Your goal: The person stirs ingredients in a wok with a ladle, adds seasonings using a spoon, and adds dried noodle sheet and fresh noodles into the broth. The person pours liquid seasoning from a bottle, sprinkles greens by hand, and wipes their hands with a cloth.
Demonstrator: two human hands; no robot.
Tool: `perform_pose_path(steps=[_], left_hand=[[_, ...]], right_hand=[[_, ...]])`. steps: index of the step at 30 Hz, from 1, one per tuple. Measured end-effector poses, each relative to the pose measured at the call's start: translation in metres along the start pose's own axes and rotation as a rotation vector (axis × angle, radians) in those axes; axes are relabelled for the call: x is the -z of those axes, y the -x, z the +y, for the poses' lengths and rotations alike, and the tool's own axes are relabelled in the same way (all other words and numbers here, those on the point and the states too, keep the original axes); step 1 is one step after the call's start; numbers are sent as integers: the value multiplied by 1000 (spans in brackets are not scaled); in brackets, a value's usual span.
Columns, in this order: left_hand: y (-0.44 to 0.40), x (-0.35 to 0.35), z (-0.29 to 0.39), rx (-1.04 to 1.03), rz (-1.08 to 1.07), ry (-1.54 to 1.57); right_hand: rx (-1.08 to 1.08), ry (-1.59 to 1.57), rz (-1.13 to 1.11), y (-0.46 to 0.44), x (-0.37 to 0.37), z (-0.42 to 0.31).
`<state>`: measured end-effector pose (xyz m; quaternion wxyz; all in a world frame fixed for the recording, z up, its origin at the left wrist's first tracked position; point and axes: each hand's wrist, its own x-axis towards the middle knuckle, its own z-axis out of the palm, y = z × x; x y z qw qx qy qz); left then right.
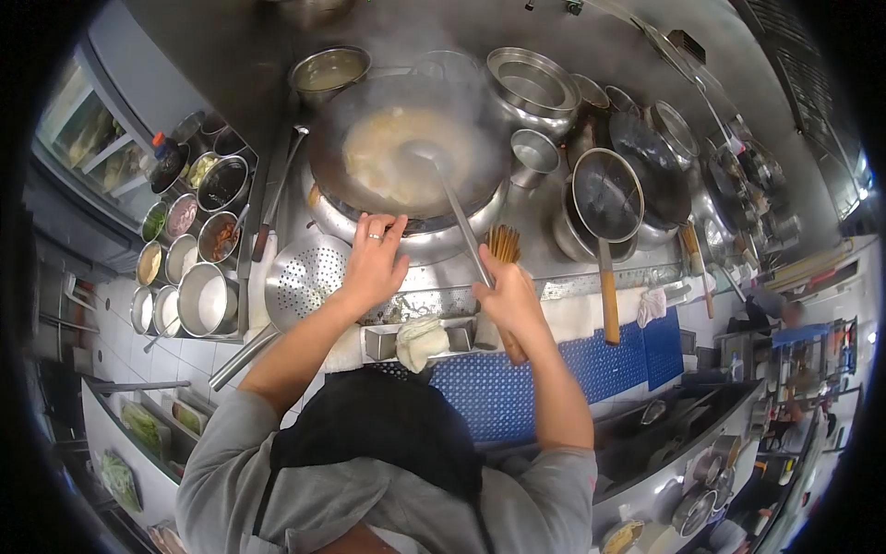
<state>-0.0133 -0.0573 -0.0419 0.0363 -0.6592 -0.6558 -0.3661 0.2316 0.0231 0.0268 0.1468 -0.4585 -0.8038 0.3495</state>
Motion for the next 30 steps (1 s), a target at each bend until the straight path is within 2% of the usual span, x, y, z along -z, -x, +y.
perform_pose_path(steps=[3, 4, 7, 10, 13, 14, 18, 21, 23, 27, 30], left_hand=[[3, 5, 2, -8, -33, -7], [5, 7, 2, -15, -41, -3], [6, 12, 2, -23, -61, 17], [4, 14, 5, -13, -52, 36], [5, 12, 9, 6, -27, 40], [6, 11, 8, 17, -23, 51], [4, 16, 6, 26, -24, 45], [4, 16, 8, 53, -27, 58], [3, 15, 8, 42, -14, 39], [7, 13, 5, 26, -40, 49], [8, 14, 3, -1, -60, 27]], right_hand=[[5, -113, 18, 18, 15, -7], [-83, -85, -33, 31, 31, -23], [-238, -335, -147, 63, 63, -38], [-273, -402, -261, 61, 72, -25], [-85, -165, -129, 30, 45, 0], [-106, -127, -90, 20, 40, -3], [-115, -221, 29, -1, 30, 8], [47, -109, 94, -21, 17, 34], [101, -9, 61, -38, 9, 46], [129, 70, 92, -42, 6, 24], [30, 183, 14, -49, 12, -28]])
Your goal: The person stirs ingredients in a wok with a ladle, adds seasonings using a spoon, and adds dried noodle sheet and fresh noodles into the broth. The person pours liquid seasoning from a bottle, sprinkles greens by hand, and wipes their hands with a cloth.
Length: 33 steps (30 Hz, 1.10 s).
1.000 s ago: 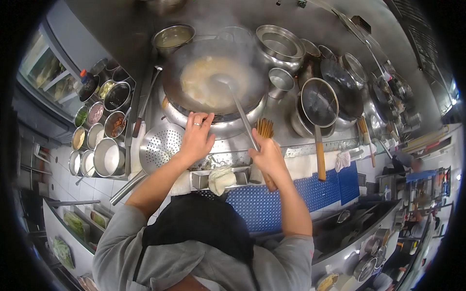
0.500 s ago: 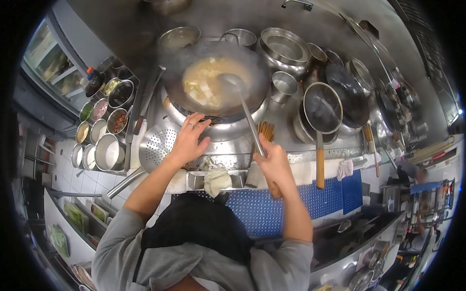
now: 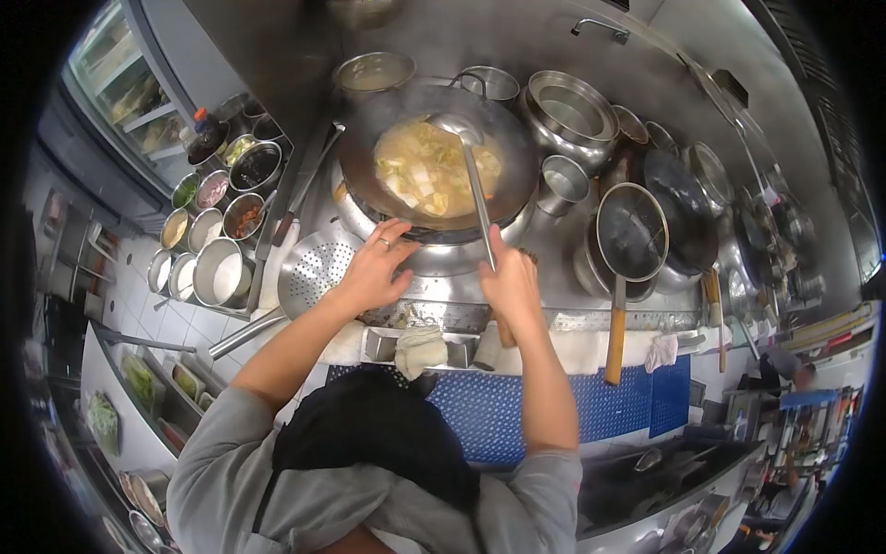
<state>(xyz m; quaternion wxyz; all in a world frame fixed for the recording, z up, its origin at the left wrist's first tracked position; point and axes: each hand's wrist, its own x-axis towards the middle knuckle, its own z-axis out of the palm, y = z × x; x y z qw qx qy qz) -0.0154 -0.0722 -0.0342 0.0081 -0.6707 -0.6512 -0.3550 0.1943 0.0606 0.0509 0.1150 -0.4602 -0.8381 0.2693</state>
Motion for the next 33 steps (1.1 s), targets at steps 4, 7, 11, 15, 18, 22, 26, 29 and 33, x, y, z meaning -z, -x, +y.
perform_pose_path(steps=[4, 7, 11, 15, 18, 22, 26, 29, 33], left_hand=[[0, 4, -3, -48, -14, -64], [2, 3, -8, -63, -30, -53], [4, 2, -10, -75, -42, -40], [3, 5, -10, -79, -63, -55], [1, 4, -11, -85, -89, -65], [3, 5, -9, -94, -108, -61], [4, 4, -13, -115, -70, -30], [-5, 7, -11, -145, 8, -60], [-32, 9, -14, -44, -103, -117]], right_hand=[[163, 160, 53, -38, -27, -5], [169, 249, -8, -43, -31, -6], [121, 252, -42, -28, -29, -15], [168, 271, -35, -23, -39, -20], [155, 269, -23, -11, -43, -27], [128, 203, -50, 17, -39, -35], [-9, 124, -5, 40, -27, -43], [6, -34, 120, 44, -36, -16], [-96, -88, 115, 46, -39, -12]])
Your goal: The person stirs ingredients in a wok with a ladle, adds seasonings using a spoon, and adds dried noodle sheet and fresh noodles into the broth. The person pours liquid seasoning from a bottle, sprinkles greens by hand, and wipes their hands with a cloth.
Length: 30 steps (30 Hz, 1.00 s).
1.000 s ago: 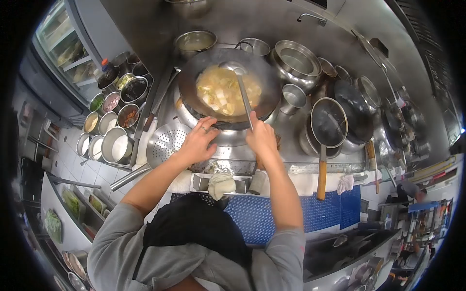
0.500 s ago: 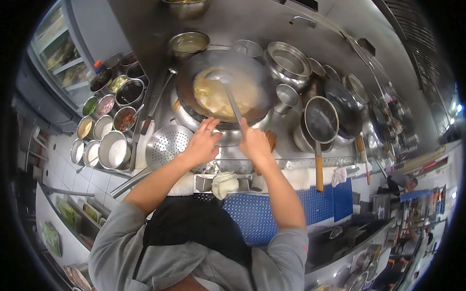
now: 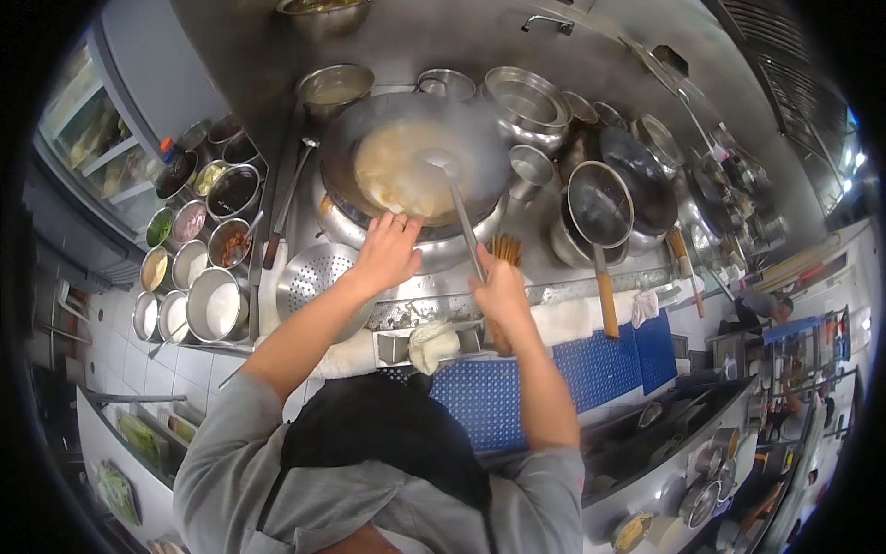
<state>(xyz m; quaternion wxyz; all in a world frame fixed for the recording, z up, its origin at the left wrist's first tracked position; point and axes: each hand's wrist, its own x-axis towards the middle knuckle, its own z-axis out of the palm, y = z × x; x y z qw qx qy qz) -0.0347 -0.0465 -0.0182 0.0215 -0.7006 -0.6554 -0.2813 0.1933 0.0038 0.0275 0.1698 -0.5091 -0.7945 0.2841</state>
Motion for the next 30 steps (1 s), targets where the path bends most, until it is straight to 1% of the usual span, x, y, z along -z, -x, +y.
perform_pose_path(steps=[2, 5, 7, 8, 9, 11, 12, 13, 15, 18, 20, 22, 24, 25, 26, 28, 30], left_hand=[[-11, -11, -7, 23, -4, -33], [-21, -25, -20, 29, -74, 72], [-23, -24, -18, 88, -140, 101], [-25, -23, -18, 115, -164, 112], [-27, -19, -16, 77, -113, 54], [-42, 4, -9, 75, -154, 71], [-37, 8, -4, 77, -203, 85], [-36, -3, -6, 108, -206, 109], [-26, -30, -19, 107, -186, 108], [-38, -13, -20, 83, -155, 93], [-36, -1, -13, 66, -207, 96], [-33, -15, -15, 93, -245, 91], [-32, -33, -22, 114, -222, 92], [-32, -26, -19, 100, -188, 96], [-35, -19, -18, 94, -200, 101], [-37, -7, -14, 90, -233, 111], [-38, -7, -15, 89, -227, 120]], right_hand=[[-6, 21, 33, 11, -2, -6], [-22, -180, 15, 8, -4, 5], [-11, -197, 30, 22, -8, 0], [24, -140, 59, 28, -8, -5], [72, -75, 93, 26, -4, -11], [142, -111, 139, 12, -7, 0], [153, -137, 149, 19, -10, -3], [-3, -229, 72, 18, -5, -11], [-12, -348, 119, 22, -16, -4], [54, -486, 203, 21, -17, 9], [37, -509, 252, 30, -18, 17], [6, -497, 294, 38, -19, 24], [-52, -538, 322, 51, -15, 26], [-82, -563, 338, 57, -11, 27], [-134, -595, 346, 69, -10, 32], [-280, -539, 323, 88, -4, 37], [-460, -363, 266, 106, 6, 40]])
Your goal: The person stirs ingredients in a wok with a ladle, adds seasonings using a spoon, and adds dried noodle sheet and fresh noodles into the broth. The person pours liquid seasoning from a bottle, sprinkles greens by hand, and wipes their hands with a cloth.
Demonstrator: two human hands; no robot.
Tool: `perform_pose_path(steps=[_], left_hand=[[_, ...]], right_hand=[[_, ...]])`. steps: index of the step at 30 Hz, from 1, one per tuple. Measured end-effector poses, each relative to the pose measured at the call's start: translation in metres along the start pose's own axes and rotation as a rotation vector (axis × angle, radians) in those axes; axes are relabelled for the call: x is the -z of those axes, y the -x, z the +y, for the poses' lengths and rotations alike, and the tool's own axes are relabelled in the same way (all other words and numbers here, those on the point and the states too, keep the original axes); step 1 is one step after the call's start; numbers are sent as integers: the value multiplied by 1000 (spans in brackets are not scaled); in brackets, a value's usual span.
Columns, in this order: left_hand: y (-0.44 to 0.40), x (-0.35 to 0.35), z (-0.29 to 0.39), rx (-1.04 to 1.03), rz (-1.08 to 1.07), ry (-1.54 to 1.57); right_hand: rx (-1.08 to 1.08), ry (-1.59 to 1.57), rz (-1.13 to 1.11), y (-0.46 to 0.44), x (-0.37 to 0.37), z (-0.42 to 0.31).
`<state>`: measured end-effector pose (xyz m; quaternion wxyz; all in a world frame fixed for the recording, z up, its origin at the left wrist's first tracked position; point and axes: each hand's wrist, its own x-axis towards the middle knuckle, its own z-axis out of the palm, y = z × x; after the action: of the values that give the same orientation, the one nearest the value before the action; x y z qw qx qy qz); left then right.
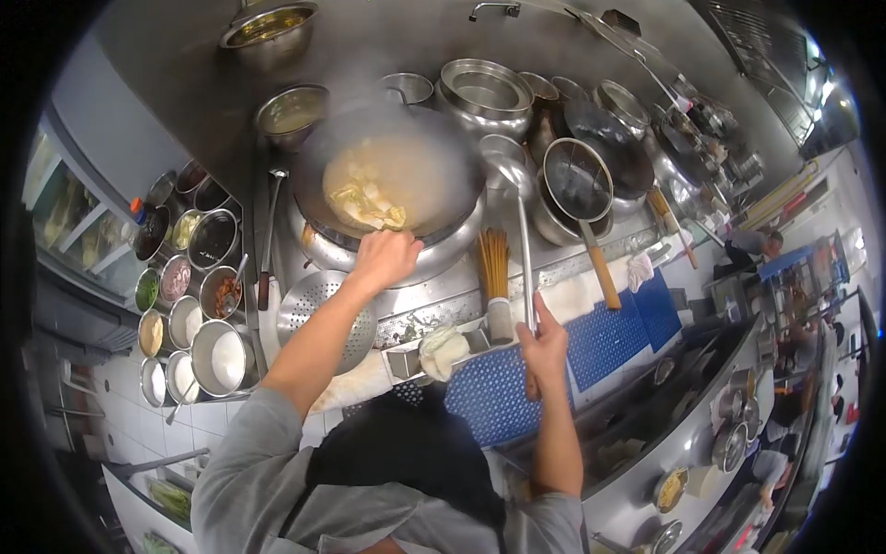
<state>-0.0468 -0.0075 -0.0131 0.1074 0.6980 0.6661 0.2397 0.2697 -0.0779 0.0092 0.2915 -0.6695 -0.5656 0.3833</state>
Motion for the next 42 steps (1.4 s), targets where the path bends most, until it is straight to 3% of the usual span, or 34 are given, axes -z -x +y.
perform_pose_path(steps=[3, 7, 11, 14, 15, 18, 19, 22, 24, 26, 28, 30, 32, 35, 42], left_hand=[[1, 5, 2, -1, 9, 1], [-2, -4, -2, -5, 20, -31], [-2, -14, -1, 34, 51, -59], [0, -18, 2, 68, 66, -102], [-1, -21, 2, 70, 77, -126], [11, -27, 10, -50, 266, 36], [19, -47, -7, -102, 468, -137], [37, -36, 9, -131, 498, 190], [51, -32, 52, -209, 561, 273], [64, -48, 97, -247, 554, 613], [68, -64, 137, -246, 378, 597], [71, -78, 161, -275, 70, 606], [77, -90, 216, -382, -46, 524], [80, -114, 259, -599, -151, 501], [97, -145, 316, -527, -524, 468]], right_hand=[[247, 199, 103, -12, 3, 71], [211, 607, 88, -13, 5, 112], [172, 653, 67, -30, -16, 174], [251, 606, 84, -21, -7, 180], [213, 567, 109, -7, 5, 164], [441, 382, 389, 20, 49, 194], [324, 323, 426, 38, 70, 198], [97, 153, 711, 67, 134, 233], [-157, -296, 872, 80, 170, 279], [-225, -789, 1086, 101, 202, 299], [-347, -1129, 1308, 119, 234, 332], [-342, -1513, 1576, 144, 262, 364], [-170, -1784, 1613, 178, 285, 441], [-225, -1429, 1922, 202, 323, 431], [-388, -1091, 1876, 227, 330, 437]])
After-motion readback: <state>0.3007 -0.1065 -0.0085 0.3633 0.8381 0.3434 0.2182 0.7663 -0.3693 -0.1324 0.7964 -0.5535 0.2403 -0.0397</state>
